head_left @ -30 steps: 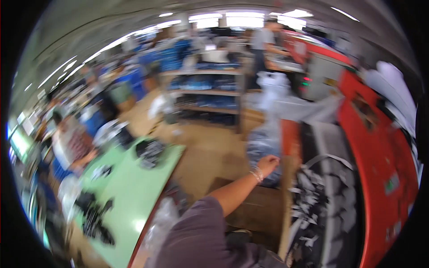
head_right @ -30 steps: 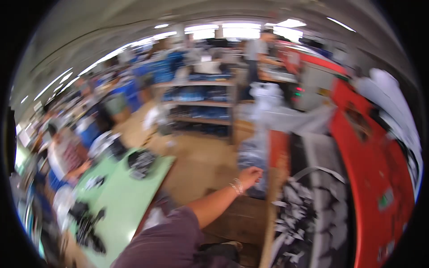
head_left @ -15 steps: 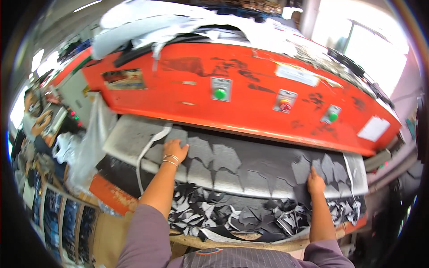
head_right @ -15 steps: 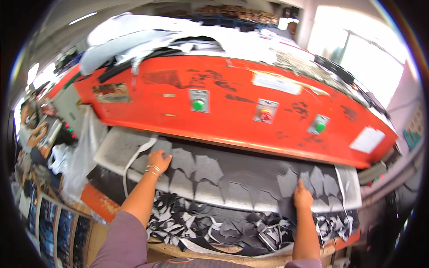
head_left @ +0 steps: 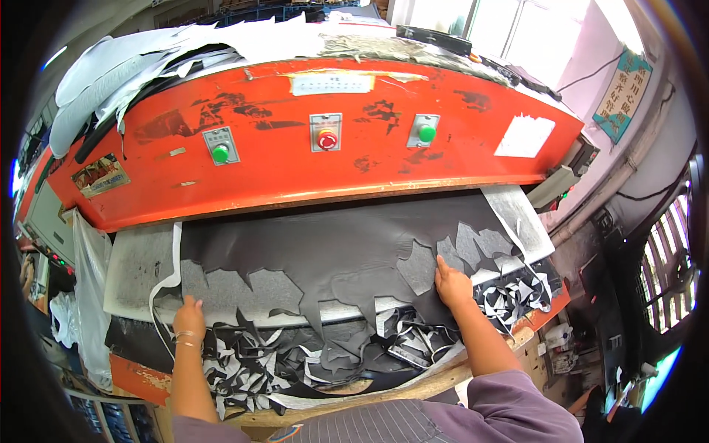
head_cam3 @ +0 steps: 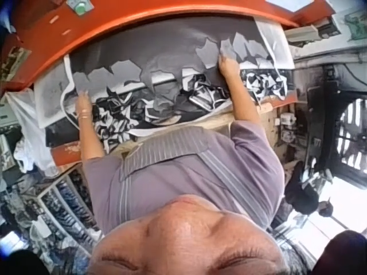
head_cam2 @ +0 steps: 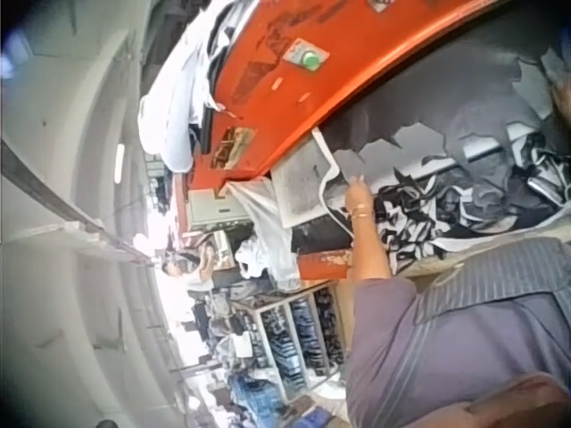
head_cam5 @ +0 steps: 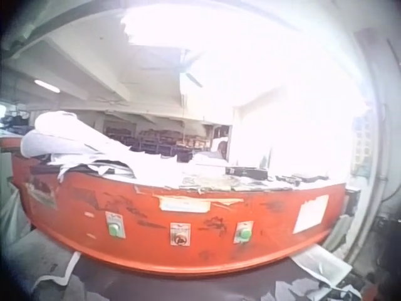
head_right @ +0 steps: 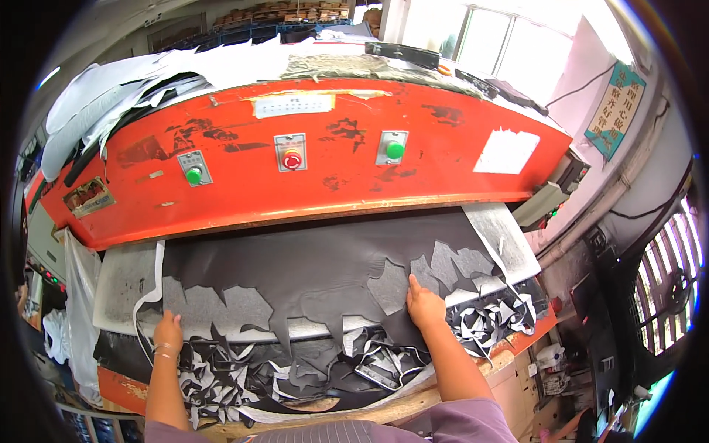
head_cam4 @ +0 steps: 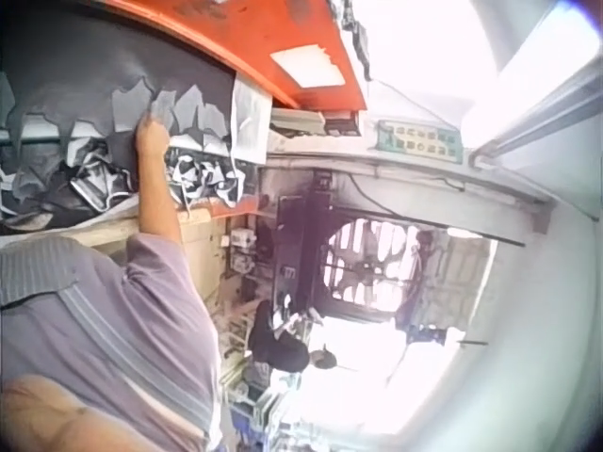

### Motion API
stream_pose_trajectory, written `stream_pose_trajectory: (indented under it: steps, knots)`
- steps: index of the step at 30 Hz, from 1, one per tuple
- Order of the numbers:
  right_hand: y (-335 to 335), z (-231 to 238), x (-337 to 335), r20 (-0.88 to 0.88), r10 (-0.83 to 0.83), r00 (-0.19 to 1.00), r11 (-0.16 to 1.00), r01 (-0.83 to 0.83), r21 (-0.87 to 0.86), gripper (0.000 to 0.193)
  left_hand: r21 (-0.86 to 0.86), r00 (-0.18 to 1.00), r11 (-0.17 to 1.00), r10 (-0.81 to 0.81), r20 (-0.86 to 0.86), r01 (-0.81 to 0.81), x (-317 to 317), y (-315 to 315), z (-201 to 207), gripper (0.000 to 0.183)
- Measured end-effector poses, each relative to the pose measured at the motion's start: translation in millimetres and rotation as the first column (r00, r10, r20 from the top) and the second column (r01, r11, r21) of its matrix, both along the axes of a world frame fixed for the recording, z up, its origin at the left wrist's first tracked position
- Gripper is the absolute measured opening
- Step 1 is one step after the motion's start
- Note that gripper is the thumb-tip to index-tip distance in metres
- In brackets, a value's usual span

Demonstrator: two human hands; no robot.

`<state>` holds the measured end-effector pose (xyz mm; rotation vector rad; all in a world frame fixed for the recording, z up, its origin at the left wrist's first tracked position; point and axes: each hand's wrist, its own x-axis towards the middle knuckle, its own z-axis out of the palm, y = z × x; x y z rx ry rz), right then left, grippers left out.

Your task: Cutting leather pieces using a die and a hydraulic press machine.

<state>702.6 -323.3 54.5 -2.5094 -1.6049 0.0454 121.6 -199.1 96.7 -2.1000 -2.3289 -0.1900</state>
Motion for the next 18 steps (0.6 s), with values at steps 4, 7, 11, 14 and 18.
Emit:
stream_pose_trajectory:
  steps: [4,7,11,14,18]
  knots:
    - [-29.5,2.9,0.7,-0.012,-0.017,1.0,1.0,0.016,-0.008,0.044,0.059,1.0,0.998,0.012,0.025,-0.013,-5.9,-39.7,-2.2,0.025]
    - [-47.1,4.2,-5.9,-0.077,-0.005,0.997,1.0,0.003,-0.029,0.044,0.073,0.998,0.996,0.041,0.051,-0.045,-20.5,-61.0,-6.7,0.024]
    - [-60.7,-7.1,1.8,-0.1,0.013,0.995,1.0,-0.012,0.013,0.043,0.032,1.0,0.999,0.015,0.006,-0.015,-19.5,-81.7,-4.1,0.024]
    - [-75.5,-6.2,11.3,-0.108,0.011,0.994,1.0,-0.009,0.02,0.043,-0.015,1.0,1.0,0.008,0.012,-0.008,-11.9,-91.6,-0.8,0.024]
    - [-96.1,13.0,12.0,-0.059,0.101,0.993,0.986,-0.092,0.138,0.043,-0.165,0.991,0.986,-0.016,0.131,0.037,-20.0,-87.9,19.5,0.025]
